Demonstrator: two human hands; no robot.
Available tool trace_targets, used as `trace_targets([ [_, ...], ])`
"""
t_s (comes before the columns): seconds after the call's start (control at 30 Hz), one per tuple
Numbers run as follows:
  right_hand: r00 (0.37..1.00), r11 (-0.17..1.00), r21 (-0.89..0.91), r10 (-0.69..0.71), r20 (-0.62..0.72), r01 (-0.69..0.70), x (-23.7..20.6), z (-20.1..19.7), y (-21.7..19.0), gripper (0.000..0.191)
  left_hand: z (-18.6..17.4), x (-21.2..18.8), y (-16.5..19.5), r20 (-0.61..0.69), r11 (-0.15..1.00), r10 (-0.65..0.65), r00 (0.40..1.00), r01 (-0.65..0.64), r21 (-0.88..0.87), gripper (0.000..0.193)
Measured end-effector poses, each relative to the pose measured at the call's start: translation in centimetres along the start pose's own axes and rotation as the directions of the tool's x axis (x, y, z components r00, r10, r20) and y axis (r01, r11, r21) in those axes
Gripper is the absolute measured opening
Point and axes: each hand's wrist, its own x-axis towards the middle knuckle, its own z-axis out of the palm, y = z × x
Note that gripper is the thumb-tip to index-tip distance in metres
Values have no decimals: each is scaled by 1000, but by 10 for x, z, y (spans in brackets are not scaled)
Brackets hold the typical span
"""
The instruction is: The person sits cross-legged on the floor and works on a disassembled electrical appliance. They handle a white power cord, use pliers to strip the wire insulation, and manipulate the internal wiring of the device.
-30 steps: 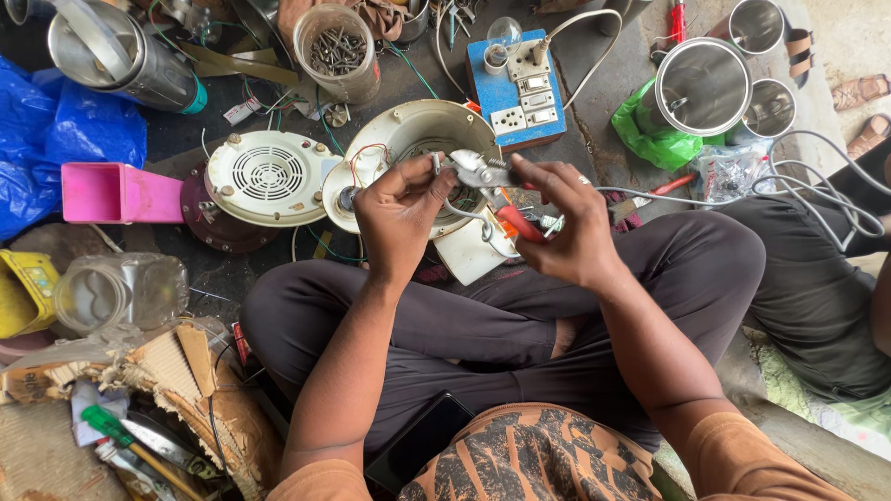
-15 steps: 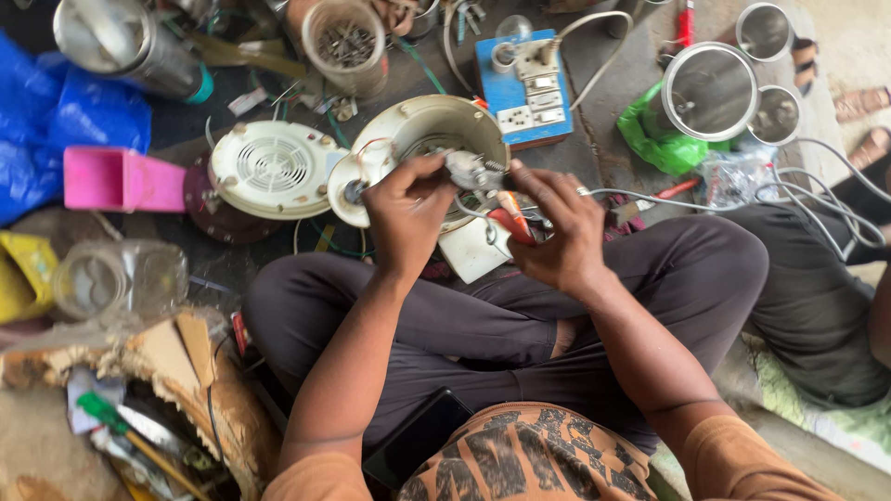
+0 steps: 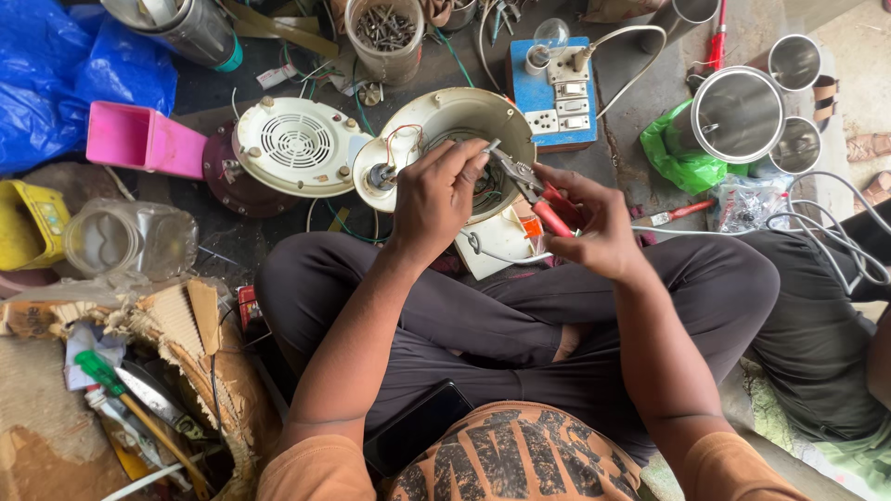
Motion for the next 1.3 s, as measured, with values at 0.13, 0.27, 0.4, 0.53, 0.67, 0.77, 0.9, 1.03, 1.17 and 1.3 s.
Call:
trace_targets([
  [0.13,972,926,-324,-225,-62,193,0,10,-10,92,2,-2,4,-49,999,29,998,-31,-37,22],
  [0.27,894,800,-504,-434,-111,326,2,24,-21,92,7,-4,4,-57,996,81,995,-83,-43,26],
  [0.4,859,696,-656,-493,-140,292,0,30,-22,94,10,-4,2,-18,999,15,1000,-16,-40,22],
  [0.53,859,719,-631,-487,-157,292,-2,28,-17,93,7,-1,5,-1,997,33,999,-33,-75,18],
  [0.67,938,907,-364,-295,-183,214,-5,22,-12,89,-1,2,13,117,998,28,993,-21,-59,18],
  [0.77,965,971,-156,-206,-160,181,-9,16,-11,88,-3,4,17,115,981,191,975,-186,-57,30],
  [0.9,991,986,119,-110,-72,118,-14,16,-11,85,-4,7,13,117,979,202,972,-200,-27,44],
  [1.03,993,977,182,-111,-30,114,-17,18,-11,88,0,2,6,92,983,182,979,-182,-6,55],
  [1.17,986,960,222,-166,-31,168,-19,19,-12,87,3,-6,-1,7,964,235,972,-232,-130,50],
  [1.3,979,965,192,-158,-128,180,-20,24,-13,87,9,-10,0,-51,936,209,977,-215,-279,52],
])
